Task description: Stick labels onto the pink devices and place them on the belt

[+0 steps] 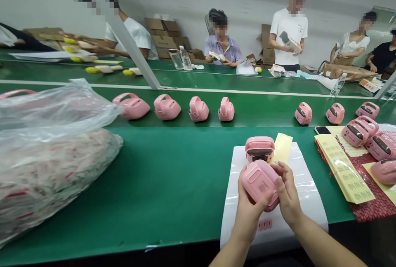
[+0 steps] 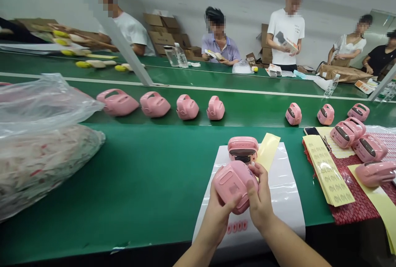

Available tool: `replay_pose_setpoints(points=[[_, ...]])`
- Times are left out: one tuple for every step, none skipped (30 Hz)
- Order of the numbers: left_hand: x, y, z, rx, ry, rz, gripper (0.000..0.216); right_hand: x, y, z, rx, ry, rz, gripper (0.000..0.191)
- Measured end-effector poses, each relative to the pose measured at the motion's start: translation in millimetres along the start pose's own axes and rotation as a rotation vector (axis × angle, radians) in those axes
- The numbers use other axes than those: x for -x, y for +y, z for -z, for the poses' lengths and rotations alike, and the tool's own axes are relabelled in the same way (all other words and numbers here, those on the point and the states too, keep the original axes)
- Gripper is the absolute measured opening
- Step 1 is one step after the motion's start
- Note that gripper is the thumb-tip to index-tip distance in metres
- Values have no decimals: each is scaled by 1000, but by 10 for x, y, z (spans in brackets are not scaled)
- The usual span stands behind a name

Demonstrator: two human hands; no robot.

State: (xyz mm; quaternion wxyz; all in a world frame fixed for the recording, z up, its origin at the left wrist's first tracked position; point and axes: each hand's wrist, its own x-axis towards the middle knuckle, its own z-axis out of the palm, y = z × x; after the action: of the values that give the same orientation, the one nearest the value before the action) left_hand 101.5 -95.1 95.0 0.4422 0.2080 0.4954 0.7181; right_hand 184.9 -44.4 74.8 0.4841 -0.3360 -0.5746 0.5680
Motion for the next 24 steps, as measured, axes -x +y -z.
replay_pose_setpoints(points=[[2, -3, -2, -22, 5, -20, 93, 5, 5, -4, -5, 4, 14, 49], [3, -6, -4, -31, 14, -32, 89, 10, 9, -8, -10, 8, 30, 48], [2, -8, -7, -29, 25, -37, 86, 14, 13, -11, -14, 12, 43, 47], [1, -10, -11, -17, 32, -37, 83, 18, 18, -14, -17, 17, 52, 46], [-1, -10, -14, -2, 37, -34, 81, 21, 23, -16, -19, 21, 58, 45], [-3, -10, -17, 12, 41, -30, 80, 23, 28, -18, -20, 24, 60, 44], [-6, -8, -19, 23, 45, -24, 79, 23, 34, -20, -21, 27, 61, 44], [-10, -6, -20, 32, 50, -18, 78, 23, 39, -23, -23, 28, 60, 44], [-14, -5, -21, 40, 57, -12, 77, 22, 43, -25, -26, 30, 59, 43], [-19, -3, -20, 50, 64, -4, 76, 21, 46, -28, -30, 33, 56, 43], [-25, -3, -19, 64, 72, 7, 75, 20, 48, -32, -35, 36, 53, 44], [-31, -4, -17, 81, 81, 21, 73, 19, 49, -36, -40, 41, 48, 44], [-37, -6, -15, 101, 89, 37, 72, 18, 50, -39, -44, 45, 43, 44], [-42, -9, -13, 122, 95, 51, 71, 18, 50, -43, -47, 50, 37, 45], [-46, -12, -12, 137, 95, 61, 70, 18, 49, -46, -49, 54, 31, 45], [-49, -16, -11, 141, 92, 61, 71, 19, 48, -48, -49, 57, 25, 46], [-52, -20, -11, 129, 87, 50, 72, 20, 48, -50, -47, 59, 22, 46], [-54, -25, -11, 103, 82, 31, 74, 21, 49, -50, -43, 61, 21, 47], [-57, -32, -11, 65, 79, 6, 76, 22, 51, -50, -39, 62, 22, 47], [-62, -42, -11, 21, 80, -22, 76, 24, 55, -48, -34, 64, 24, 47], [-68, -54, -11, -20, 80, -51, 75, 25, 62, -44, -31, 64, 26, 48], [-76, -68, -10, -50, 86, -78, 73, 27, 72, -38, -30, 61, 25, 49], [-85, -85, -9, -63, 94, -91, 69, 27, 85, -31, -31, 55, 21, 49], [-94, -102, -7, -65, 105, -92, 65, 27, 99, -21, -30, 43, 12, 50]])
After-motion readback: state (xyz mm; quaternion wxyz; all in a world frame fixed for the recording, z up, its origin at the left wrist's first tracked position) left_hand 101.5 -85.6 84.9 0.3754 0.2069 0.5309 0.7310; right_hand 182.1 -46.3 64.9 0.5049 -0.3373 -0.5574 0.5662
